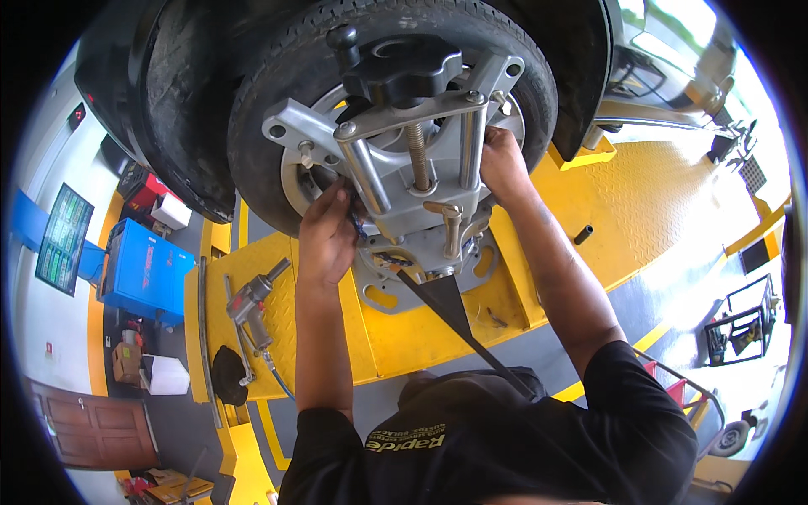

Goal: The person mounts a tire onto a car wheel hub, hand-tightens the lug nuts, uses an impact wrench to secure them, and then attaches a wheel alignment sensor to the wheel.

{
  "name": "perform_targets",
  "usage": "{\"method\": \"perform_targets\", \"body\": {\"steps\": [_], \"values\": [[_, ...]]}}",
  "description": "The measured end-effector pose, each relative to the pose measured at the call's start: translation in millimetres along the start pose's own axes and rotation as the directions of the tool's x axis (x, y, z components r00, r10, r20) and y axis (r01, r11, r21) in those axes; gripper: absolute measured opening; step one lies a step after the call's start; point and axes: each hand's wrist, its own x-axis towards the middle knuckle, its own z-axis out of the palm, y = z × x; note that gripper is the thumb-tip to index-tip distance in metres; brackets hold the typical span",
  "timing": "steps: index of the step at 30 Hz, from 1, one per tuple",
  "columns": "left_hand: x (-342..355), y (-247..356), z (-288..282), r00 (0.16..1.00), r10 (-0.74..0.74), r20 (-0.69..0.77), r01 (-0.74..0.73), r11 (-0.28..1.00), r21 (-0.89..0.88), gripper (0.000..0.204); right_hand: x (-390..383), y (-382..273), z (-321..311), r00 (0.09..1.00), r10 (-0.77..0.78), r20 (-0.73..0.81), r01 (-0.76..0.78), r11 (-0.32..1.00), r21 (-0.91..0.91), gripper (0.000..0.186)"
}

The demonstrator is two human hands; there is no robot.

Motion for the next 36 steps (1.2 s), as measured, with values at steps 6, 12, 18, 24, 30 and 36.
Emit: {"method": "perform_targets", "body": {"steps": [6, 12, 18, 24, 30, 36], "values": [[1, -18, -10, 0.989, 0.036, -0.141, -0.046, 0.996, -0.073, 0.040, -8, 14, -1, 0.997, 0.065, 0.037, -0.065, 0.998, -0.002, 0.035], [-7, -28, -4, 0.974, 0.027, -0.224, -0.008, 0.996, 0.087, 0.043, -20, 32, -5, 0.966, 0.078, 0.246, -0.143, 0.955, 0.259, 0.034], [-3, -3, -13, 0.881, 0.434, 0.188, -0.351, 0.332, 0.875, 0.031, -35, 49, -9, 0.952, 0.080, 0.294, -0.141, 0.971, 0.192, 0.031], [-3, -5, -35, 0.998, -0.031, -0.052, 0.051, 0.895, 0.443, 0.035, -42, 43, -16, 0.929, 0.135, 0.344, -0.220, 0.951, 0.219, 0.034], [12, -6, -22, 0.971, 0.176, -0.160, -0.076, 0.868, 0.491, 0.036, -32, 33, -13, 0.966, 0.083, 0.244, -0.145, 0.958, 0.249, 0.047], [34, -20, 22, 0.918, 0.355, -0.177, -0.246, 0.860, 0.448, 0.028, -23, 28, 0, 0.981, 0.071, 0.181, -0.134, 0.923, 0.362, 0.045]]}}
